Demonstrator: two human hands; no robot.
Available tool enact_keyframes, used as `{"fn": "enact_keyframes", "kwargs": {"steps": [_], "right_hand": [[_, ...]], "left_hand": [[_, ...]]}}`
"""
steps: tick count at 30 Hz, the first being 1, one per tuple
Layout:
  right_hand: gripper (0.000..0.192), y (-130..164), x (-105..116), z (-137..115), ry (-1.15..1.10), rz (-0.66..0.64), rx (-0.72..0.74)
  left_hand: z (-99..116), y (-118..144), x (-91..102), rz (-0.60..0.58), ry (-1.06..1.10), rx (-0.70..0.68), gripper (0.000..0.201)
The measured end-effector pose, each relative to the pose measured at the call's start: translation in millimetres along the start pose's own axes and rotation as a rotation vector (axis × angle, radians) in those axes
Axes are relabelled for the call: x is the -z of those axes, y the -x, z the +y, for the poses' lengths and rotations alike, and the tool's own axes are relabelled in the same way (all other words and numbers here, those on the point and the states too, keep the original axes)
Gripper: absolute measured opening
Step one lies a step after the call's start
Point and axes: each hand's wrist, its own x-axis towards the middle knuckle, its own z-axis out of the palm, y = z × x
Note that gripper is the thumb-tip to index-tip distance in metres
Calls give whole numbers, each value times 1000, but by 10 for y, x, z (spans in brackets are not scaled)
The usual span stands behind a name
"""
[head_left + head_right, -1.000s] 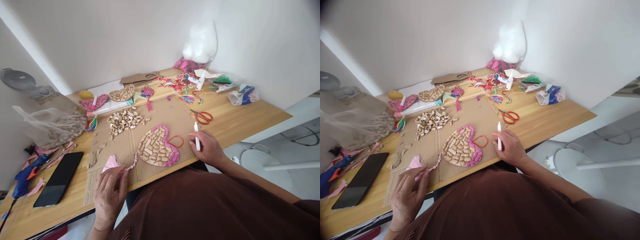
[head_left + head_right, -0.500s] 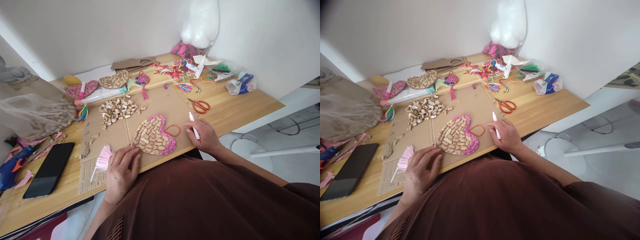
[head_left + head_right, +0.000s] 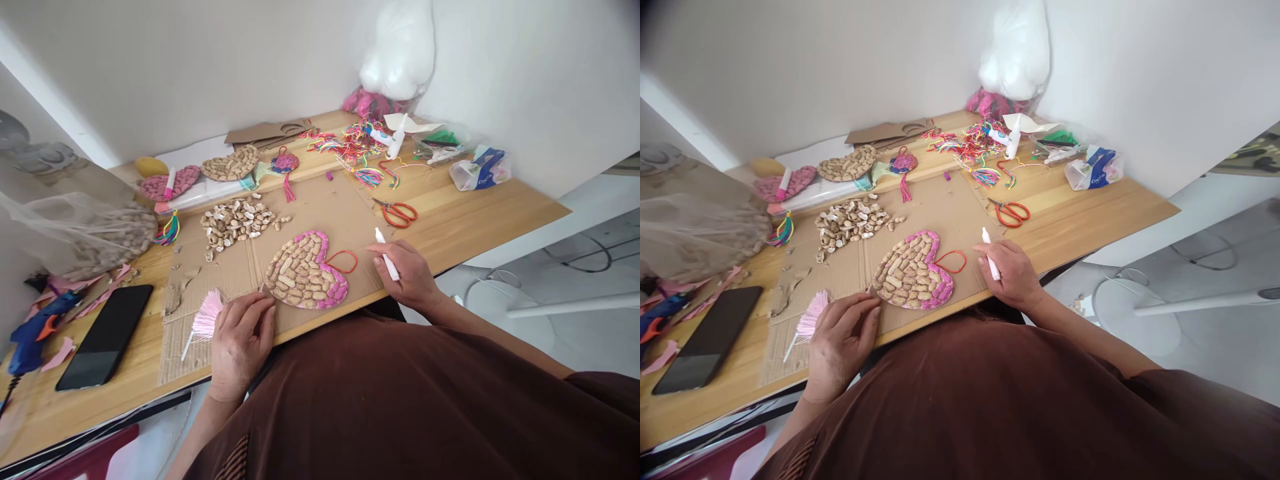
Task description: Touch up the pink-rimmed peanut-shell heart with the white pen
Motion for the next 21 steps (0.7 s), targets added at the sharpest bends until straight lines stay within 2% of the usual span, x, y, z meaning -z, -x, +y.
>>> {"fn": "enact_keyframes", "kwargs": {"steps": [13,18,21], "right_hand": [[30,34,-9,21,-43,1,44],[28,47,4,30,-67,-4,-2],[27,66,11,8,-119,1,-89]], "left_hand": [[-2,9,-8,1,15,-1,19],[3,-2,8,0,16,-14,23],[39,-19,27,-11,37,-59,28]]}}
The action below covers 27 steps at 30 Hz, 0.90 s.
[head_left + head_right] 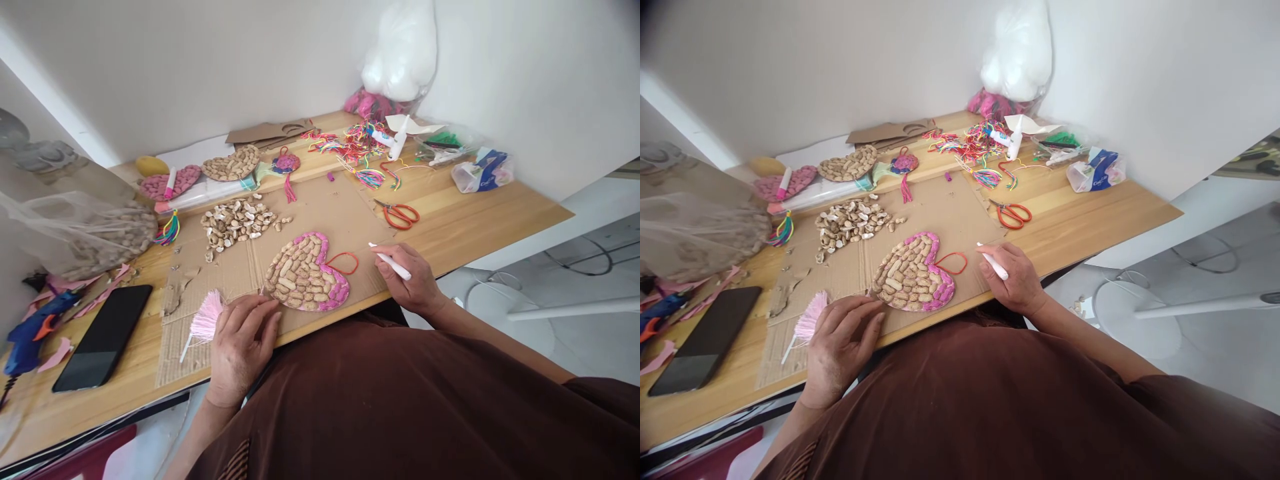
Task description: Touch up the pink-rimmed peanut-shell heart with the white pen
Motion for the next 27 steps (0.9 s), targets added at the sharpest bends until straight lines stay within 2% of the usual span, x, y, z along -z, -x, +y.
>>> {"fn": "enact_keyframes", "kwargs": {"steps": [4,7,12,17,23,27], "right_hand": [[21,29,-24,-117,-251,69,-221],[16,25,-50,-244,-376,82,-285],[14,-68,-97,-383,-349,94,-217],[8,-177,-227,-436,-349,83,-83],[7,-151,-361,-404,-261,37,142],[8,-125,-371,-385,-235,20,157]], "left_hand": [[69,-19,-27,-18,68,-90,31],[108,-52,-81,-45,86,-108,30],[172,-207,-173,-90,3,-70,21],[259,-342,-252,-106,-92,-70,14],[232,-322,-279,-141,15,-134,24],[205,-308,-286,-163,28,-136,29]]}}
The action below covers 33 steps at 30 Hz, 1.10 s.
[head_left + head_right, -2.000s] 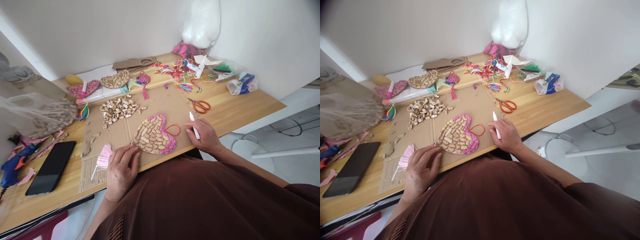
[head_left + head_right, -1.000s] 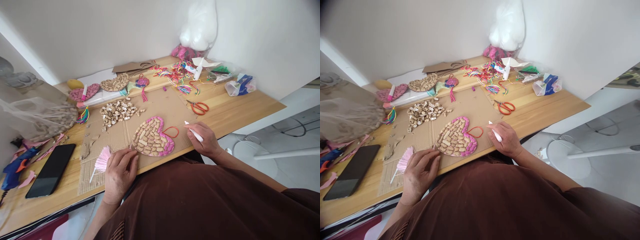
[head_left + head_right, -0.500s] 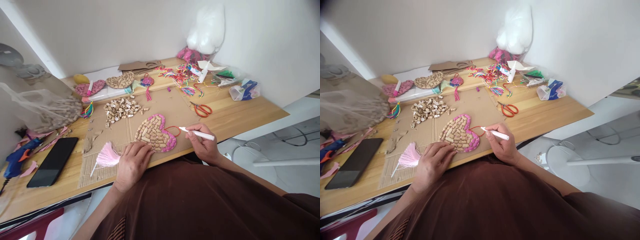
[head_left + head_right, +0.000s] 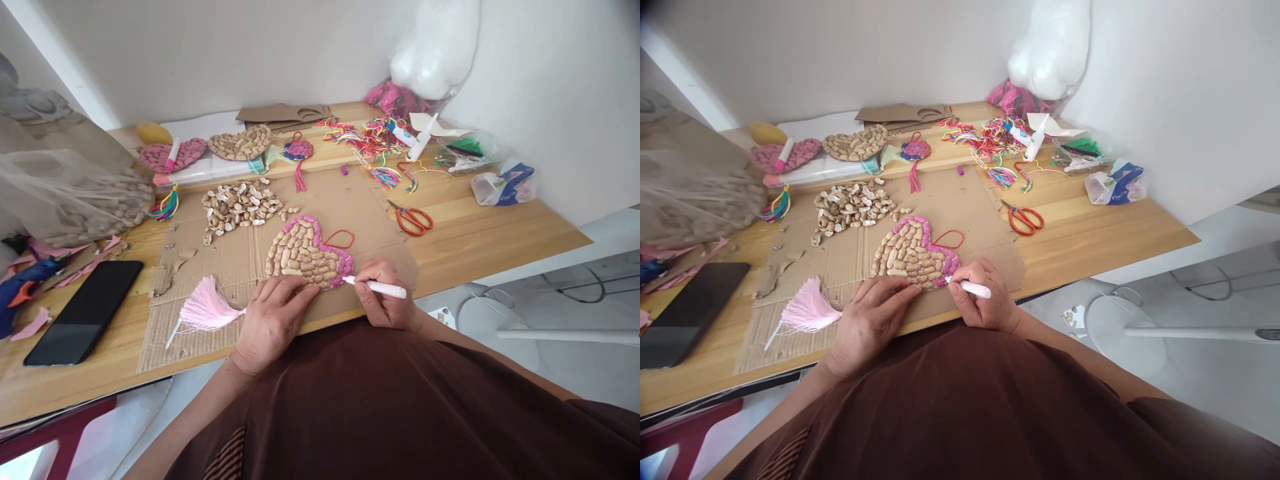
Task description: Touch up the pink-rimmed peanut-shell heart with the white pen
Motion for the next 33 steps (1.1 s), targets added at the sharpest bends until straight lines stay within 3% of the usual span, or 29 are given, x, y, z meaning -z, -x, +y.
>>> {"fn": "enact_keyframes", "kwargs": {"steps": [9,16,28,33], "right_hand": [[8,-28,-8,24,-46,-56,7],[5,-117,-1,-7,-20,-61,-92],[14,-401,9,-97,128,-327,-116],[15,-439,36,-104,147,-345,-116]], "left_hand": [[7,6,-2,-19,-22,-13,32],[1,-5,-1,-21,-18,-13,31],[3,-18,15,-14,-27,-11,28],[2,-16,13,-20,-15,-5,28]]}}
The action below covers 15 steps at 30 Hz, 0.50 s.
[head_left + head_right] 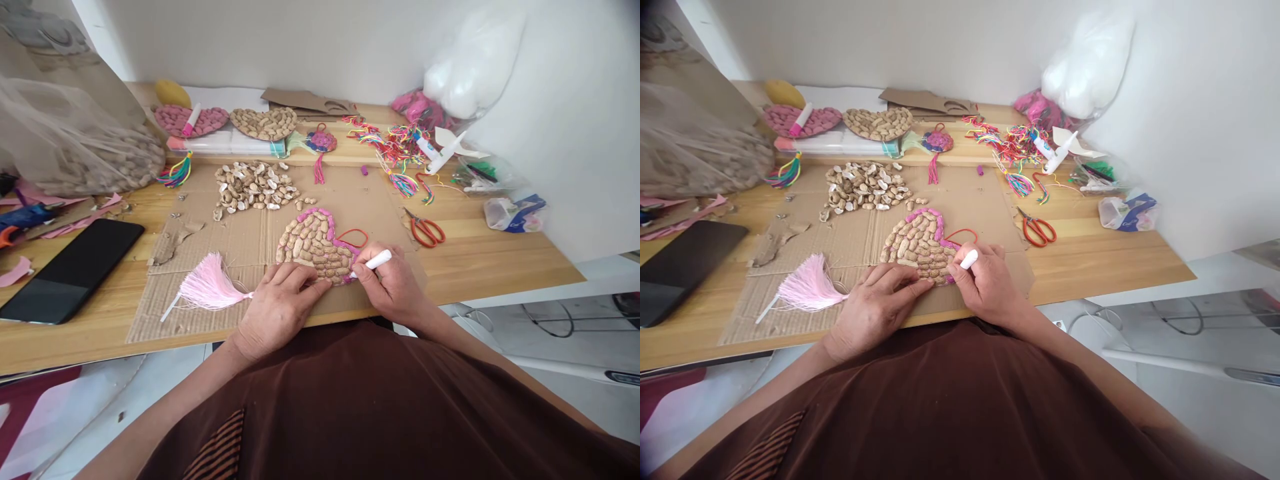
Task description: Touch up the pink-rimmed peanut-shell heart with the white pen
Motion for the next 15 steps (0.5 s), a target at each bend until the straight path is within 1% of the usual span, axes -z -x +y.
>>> {"fn": "enact_keyframes", "kwargs": {"steps": [4,10,15], "right_hand": [[15,-5,1,-15,-31,10,5],[16,36,-7,9,31,19,19],[14,50,24,-15,45,102,56]], "left_hand": [[5,-3,7,5,2,3,27],[10,-12,7,10,6,11,26],[9,-1,-1,8,13,20,26]]}}
